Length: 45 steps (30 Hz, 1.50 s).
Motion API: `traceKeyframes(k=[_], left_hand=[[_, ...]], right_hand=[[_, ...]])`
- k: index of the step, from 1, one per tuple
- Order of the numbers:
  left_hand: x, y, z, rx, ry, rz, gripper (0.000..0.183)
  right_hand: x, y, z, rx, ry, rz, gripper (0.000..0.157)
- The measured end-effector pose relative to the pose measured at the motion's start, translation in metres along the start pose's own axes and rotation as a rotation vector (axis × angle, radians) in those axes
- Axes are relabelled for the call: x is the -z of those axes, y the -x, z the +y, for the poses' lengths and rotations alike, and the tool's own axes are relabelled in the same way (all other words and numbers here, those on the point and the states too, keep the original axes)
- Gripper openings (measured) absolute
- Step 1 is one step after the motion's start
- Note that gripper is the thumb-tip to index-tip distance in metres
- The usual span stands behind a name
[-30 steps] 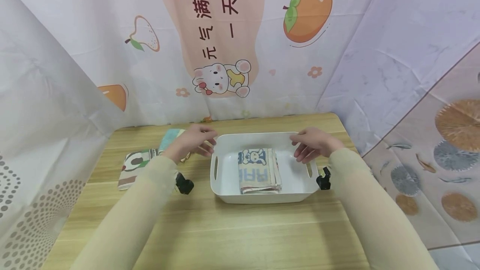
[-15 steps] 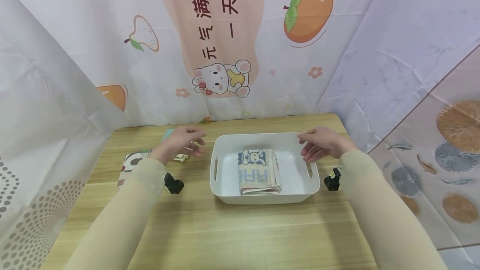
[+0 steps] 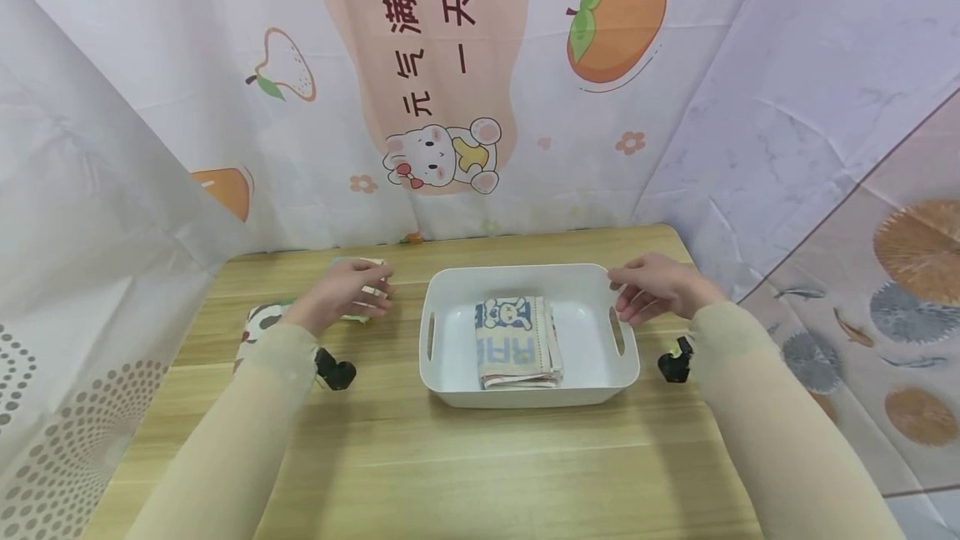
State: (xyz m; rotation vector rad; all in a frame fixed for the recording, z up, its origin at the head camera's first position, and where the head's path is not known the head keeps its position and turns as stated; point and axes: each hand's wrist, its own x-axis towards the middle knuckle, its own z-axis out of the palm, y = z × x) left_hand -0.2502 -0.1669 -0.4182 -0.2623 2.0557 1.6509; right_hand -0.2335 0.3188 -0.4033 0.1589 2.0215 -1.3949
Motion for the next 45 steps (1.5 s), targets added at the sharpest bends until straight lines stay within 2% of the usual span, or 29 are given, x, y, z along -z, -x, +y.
traceKeyframes(k=[4, 9, 17, 29, 40, 45], left_hand=[[0.006, -0.001, -0.006, 0.003, 0.040, -0.006, 0.050], [0.013, 0.002, -0.011, 0.029, 0.104, 0.002, 0.042], [0.022, 0.008, -0.016, 0.056, 0.162, -0.017, 0.046], [0.032, 0.000, -0.034, 0.111, 0.232, 0.023, 0.050], [0.038, -0.008, -0.047, 0.114, 0.275, 0.060, 0.048], [0.039, -0.007, -0.050, 0.105, 0.281, 0.064, 0.049]], right_hand=[[0.001, 0.002, 0.001, -0.005, 0.008, -0.005, 0.049], [0.002, 0.003, 0.002, -0.004, 0.006, -0.014, 0.048], [0.004, 0.004, 0.006, -0.010, -0.001, -0.002, 0.036], [0.008, 0.005, 0.013, -0.005, 0.028, -0.005, 0.035], [0.007, 0.002, 0.024, 0.024, 0.042, 0.008, 0.036], [0.005, 0.000, 0.026, 0.033, 0.049, 0.005, 0.038]])
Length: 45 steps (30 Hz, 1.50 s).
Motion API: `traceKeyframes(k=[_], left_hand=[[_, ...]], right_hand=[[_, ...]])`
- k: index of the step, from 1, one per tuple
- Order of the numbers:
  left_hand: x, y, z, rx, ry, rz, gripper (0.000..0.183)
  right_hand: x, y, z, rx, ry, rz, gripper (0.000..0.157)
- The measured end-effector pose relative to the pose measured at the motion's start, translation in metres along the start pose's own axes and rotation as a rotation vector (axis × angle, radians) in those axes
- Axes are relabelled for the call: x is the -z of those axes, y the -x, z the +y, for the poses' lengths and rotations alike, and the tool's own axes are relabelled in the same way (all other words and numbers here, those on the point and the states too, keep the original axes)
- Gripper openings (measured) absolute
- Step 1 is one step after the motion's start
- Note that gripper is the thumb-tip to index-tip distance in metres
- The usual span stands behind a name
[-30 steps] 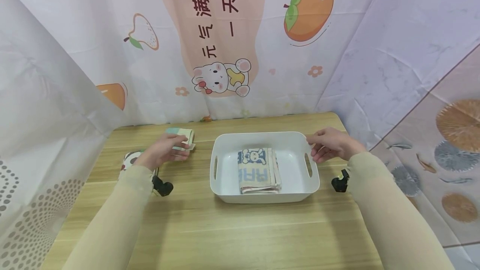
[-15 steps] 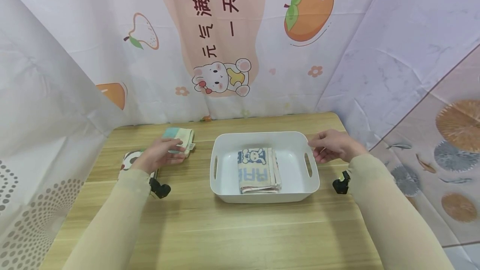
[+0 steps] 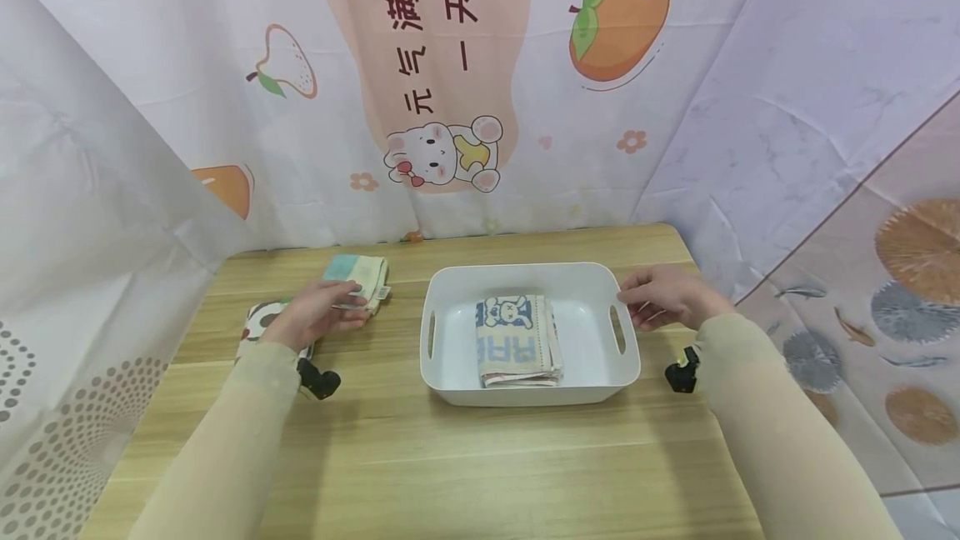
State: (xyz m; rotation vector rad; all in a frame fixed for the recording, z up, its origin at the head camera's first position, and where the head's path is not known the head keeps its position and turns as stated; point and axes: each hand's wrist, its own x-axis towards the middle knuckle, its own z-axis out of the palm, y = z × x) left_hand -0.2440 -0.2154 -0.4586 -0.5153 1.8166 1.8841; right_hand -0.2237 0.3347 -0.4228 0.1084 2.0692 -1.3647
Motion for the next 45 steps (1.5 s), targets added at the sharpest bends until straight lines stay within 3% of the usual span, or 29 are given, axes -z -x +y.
traceKeyframes(k=[10, 31, 36, 45], left_hand=[[-0.003, 0.017, 0.004, 0.001, 0.026, -0.015, 0.048], [0.010, 0.007, -0.018, -0.034, 0.085, 0.030, 0.051], [0.014, 0.006, -0.019, -0.044, 0.113, 0.064, 0.053], [0.015, 0.019, -0.008, -0.092, 0.122, 0.153, 0.052]], right_hand=[[0.001, -0.001, 0.008, -0.019, -0.033, -0.016, 0.043], [-0.001, -0.002, 0.013, -0.038, -0.097, -0.025, 0.047], [-0.002, -0.002, 0.013, -0.037, -0.099, -0.023, 0.044], [-0.002, -0.002, 0.014, -0.031, -0.096, -0.031, 0.045]])
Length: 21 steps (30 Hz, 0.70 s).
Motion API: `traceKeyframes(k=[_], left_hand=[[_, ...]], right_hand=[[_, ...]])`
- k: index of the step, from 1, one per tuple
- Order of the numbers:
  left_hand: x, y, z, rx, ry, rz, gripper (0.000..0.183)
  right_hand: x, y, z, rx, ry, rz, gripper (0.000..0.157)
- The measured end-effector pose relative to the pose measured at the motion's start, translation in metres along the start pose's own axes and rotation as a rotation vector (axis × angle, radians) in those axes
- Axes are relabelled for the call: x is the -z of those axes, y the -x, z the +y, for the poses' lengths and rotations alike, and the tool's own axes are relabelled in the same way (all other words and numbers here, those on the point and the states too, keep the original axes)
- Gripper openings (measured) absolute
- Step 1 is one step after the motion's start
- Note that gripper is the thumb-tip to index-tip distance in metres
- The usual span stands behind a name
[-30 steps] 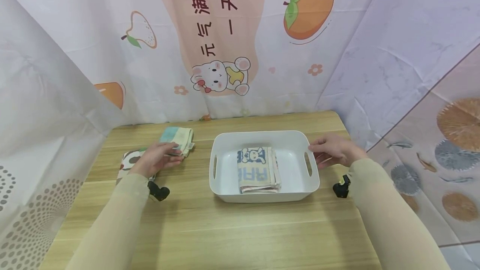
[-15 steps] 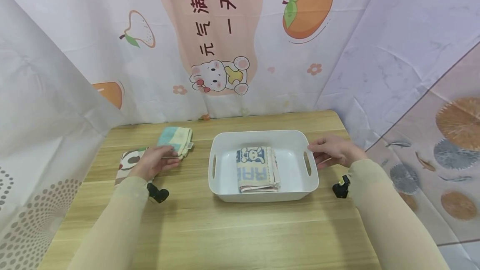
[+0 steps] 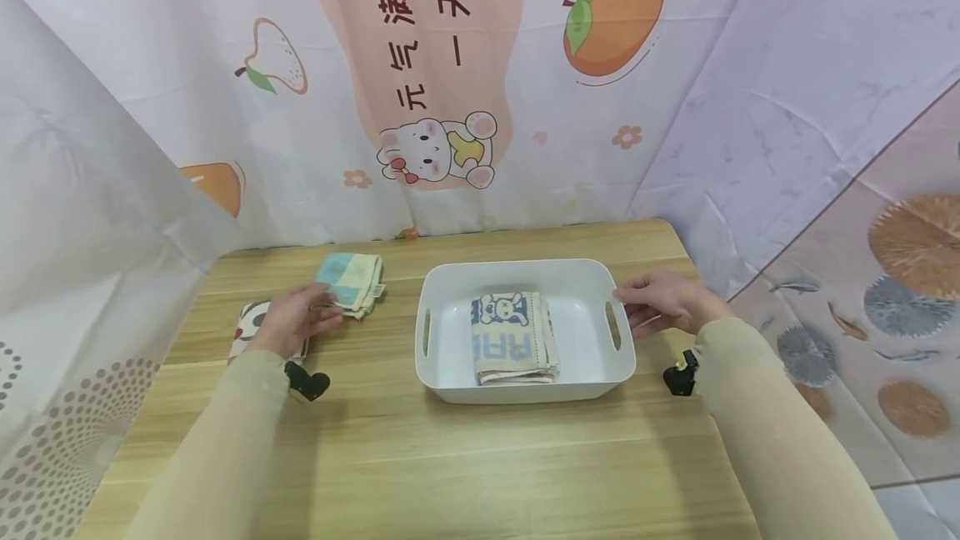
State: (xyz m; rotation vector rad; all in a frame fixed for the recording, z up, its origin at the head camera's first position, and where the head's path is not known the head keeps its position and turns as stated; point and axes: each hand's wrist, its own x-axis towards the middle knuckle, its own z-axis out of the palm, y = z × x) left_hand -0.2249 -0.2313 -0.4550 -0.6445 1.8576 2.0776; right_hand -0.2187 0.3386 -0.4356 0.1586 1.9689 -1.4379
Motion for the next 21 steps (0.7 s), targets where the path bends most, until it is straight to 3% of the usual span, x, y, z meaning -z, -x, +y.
traceKeyframes(k=[6, 14, 21], left_hand=[[0.006, -0.005, 0.000, -0.058, 0.015, 0.048, 0.054], [0.018, -0.021, -0.002, -0.092, 0.032, 0.179, 0.047], [0.022, -0.019, 0.003, -0.108, -0.018, 0.226, 0.046]], right_hand=[[0.001, 0.001, -0.001, 0.005, 0.006, -0.005, 0.046], [0.000, 0.001, -0.002, 0.005, 0.018, 0.002, 0.049], [0.001, 0.001, -0.001, -0.001, 0.014, 0.014, 0.049]])
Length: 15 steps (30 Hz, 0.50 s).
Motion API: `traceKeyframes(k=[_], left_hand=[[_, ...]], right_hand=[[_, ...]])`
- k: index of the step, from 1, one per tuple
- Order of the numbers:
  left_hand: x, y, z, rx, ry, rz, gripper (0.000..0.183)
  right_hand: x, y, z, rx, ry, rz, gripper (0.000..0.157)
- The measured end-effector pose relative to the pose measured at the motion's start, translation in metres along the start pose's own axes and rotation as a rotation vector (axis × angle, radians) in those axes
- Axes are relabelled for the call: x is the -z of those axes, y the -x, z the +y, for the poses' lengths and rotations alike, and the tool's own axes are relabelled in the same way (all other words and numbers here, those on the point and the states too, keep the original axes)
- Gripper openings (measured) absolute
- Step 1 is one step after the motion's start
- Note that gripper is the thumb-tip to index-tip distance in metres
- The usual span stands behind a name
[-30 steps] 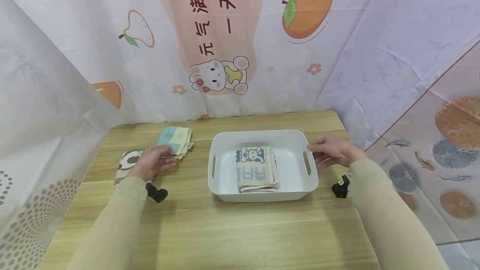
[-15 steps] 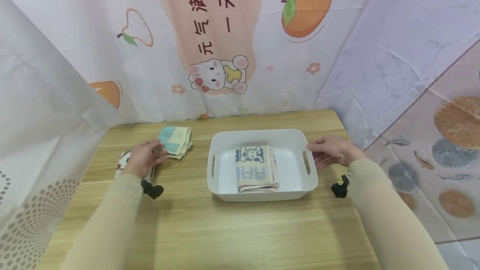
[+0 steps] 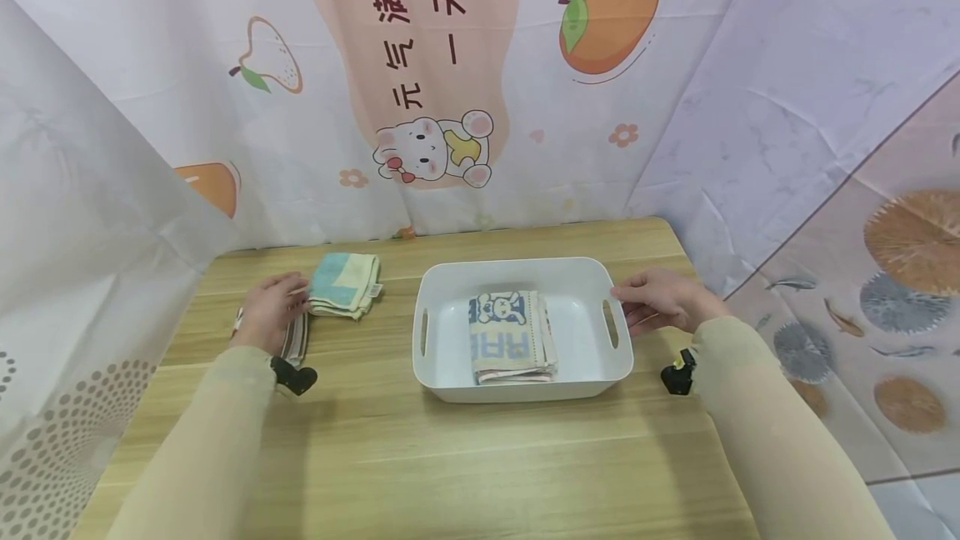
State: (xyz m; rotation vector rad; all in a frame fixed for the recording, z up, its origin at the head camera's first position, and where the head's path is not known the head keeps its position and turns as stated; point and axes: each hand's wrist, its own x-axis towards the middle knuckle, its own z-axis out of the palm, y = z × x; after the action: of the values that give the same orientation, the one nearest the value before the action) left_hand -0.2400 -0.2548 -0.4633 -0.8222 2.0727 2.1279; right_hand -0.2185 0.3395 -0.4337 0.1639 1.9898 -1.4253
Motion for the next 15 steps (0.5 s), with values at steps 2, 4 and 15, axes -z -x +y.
traceKeyframes(k=[2, 4, 15], left_hand=[[0.0004, 0.0005, 0.0007, -0.011, -0.006, 0.008, 0.045], [0.0004, 0.0008, 0.0010, -0.019, -0.008, 0.012, 0.045], [0.0026, -0.0012, 0.0002, -0.001, -0.043, -0.036, 0.049]], right_hand=[[0.0000, 0.0001, 0.0000, 0.002, 0.001, -0.001, 0.050], [-0.0002, 0.0002, 0.0001, 0.002, -0.003, 0.000, 0.050], [-0.0011, 0.0001, 0.0008, -0.003, -0.011, 0.021, 0.051]])
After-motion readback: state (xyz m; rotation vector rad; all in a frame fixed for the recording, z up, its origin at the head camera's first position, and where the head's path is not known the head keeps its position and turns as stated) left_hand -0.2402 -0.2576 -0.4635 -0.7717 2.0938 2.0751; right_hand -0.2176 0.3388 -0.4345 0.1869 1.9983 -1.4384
